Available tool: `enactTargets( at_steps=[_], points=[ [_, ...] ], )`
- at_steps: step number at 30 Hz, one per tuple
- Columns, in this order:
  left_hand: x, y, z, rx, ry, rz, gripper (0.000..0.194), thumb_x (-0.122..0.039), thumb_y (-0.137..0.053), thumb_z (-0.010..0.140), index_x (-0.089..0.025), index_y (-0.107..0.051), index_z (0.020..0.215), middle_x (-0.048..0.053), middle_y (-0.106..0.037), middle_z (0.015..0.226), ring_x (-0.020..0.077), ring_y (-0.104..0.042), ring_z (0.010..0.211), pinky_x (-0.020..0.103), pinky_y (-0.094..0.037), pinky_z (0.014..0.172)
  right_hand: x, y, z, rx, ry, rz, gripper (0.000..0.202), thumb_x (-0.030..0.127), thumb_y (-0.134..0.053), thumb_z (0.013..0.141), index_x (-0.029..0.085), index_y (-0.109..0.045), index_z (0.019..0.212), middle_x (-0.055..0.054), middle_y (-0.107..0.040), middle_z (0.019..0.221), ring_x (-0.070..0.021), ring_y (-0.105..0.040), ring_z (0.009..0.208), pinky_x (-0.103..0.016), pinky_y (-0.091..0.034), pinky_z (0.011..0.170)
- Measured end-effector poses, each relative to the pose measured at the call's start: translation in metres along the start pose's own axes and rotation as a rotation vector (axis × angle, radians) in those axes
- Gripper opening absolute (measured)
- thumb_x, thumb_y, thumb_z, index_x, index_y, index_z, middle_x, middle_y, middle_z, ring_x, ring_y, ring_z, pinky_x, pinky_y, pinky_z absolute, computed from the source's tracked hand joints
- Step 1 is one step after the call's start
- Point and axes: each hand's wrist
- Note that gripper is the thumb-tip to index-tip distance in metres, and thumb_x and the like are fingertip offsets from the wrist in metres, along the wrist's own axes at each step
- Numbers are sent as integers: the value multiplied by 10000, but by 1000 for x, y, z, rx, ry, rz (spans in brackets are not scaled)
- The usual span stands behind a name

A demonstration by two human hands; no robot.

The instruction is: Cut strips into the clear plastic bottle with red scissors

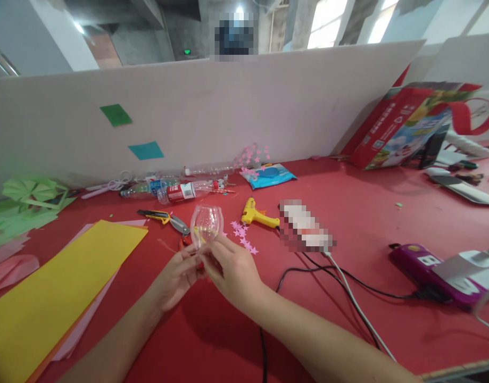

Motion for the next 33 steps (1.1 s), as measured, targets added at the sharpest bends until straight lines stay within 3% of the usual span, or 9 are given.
enactTargets(
  at_steps=[6,23,33],
  points=[
    [0,1,1,-60,17,-48,247,-258,-810,635,-134,-694,814,35,-676,770,94,-579,640,227,-456,626,1,7,3,-40,-64,-37,133,133,-503,890,178,-629,891,-24,-578,741,-132,-524,594,-227,-429,529],
    [1,4,2,-22,-3,17,274,-283,-809,642,-136,-704,848,12,-660,756,76,-583,576,206,-437,578,0,6,7,-32,-287,1,166,148,-516,845,187,-652,932,-16,-590,745,-145,-539,622,-235,-425,556],
    [1,2,2,-51,5,7,309,-302,-831,603,-133,-678,812,-2,-651,698,79,-578,542,212,-426,564,0,5,6,-31,-260,45,198,161,-501,854,183,-649,983,-15,-574,740,-142,-526,615,-239,-420,555]
  ],
)
Point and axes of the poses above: each hand's wrist, its own z-axis towards the middle knuckle, its own y-axis out of the back of the hand, x = y × z
